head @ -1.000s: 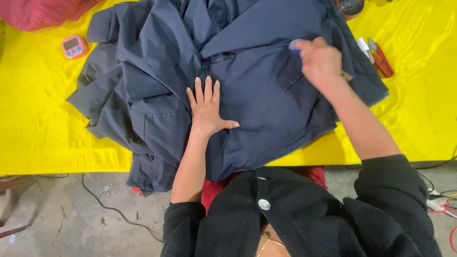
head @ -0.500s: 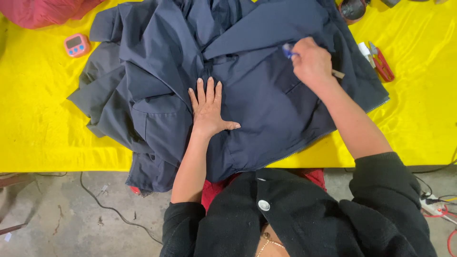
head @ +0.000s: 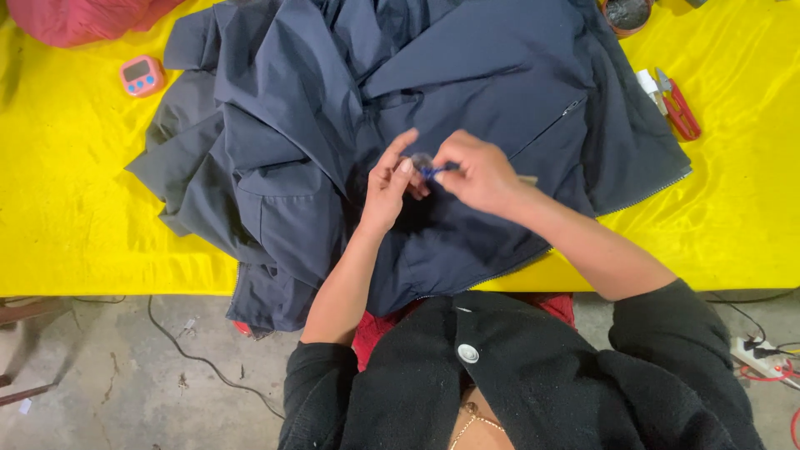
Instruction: Marking a garment with chalk, picking at a seam with a tool, and using a hair dryer and eraser on the fabric.
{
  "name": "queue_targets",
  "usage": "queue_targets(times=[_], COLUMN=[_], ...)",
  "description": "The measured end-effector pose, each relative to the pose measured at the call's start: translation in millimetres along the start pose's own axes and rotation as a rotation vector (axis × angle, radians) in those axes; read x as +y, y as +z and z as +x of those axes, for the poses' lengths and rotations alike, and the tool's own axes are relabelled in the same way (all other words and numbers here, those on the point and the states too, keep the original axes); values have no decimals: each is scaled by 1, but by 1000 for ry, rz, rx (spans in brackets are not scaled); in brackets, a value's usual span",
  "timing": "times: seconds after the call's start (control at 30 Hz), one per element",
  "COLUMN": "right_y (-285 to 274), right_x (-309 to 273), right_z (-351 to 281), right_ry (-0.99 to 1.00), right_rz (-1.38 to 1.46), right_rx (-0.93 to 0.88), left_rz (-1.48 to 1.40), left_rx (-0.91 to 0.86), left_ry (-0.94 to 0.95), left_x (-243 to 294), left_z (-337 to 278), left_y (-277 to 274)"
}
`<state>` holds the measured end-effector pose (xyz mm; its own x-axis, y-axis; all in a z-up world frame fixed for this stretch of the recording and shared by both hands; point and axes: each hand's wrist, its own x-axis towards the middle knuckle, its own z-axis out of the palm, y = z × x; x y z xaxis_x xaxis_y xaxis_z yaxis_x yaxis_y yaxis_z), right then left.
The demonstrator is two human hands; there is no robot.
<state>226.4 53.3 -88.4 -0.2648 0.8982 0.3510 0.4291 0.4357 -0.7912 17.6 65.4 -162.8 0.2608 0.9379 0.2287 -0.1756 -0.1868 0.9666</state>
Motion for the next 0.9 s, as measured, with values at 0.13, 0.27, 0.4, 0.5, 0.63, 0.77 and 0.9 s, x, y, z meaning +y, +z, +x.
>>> queue_targets(times=[0.13, 0.27, 0.4, 0.5, 0.63, 0.77, 0.9], right_y=[20, -5, -22, -13, 0, -4, -12], right_x=[0, -28, -18, 9, 3, -24, -31], right_z=[-12, 0, -14, -41, -50, -41, -37], right_ry=[163, 289, 345, 272, 174, 234, 220], right_rz=[16, -32, -186, -200, -236, -88, -46], right_rx=[-134, -415, -507, -278, -168, -266, -401], left_rz=[-231, -277, -289, -312, -305, -290, -324], left_rx=[-56, 2, 33, 67, -9, -49, -84], left_ry=[-137, -196, -222, -251, -275, -295, -324], left_x=[-9, -12, 0, 14, 18, 21, 7], left_z=[-7, -8, -7, -7, -8, -10, -12], left_y=[0, 2, 4, 9, 10, 9, 9])
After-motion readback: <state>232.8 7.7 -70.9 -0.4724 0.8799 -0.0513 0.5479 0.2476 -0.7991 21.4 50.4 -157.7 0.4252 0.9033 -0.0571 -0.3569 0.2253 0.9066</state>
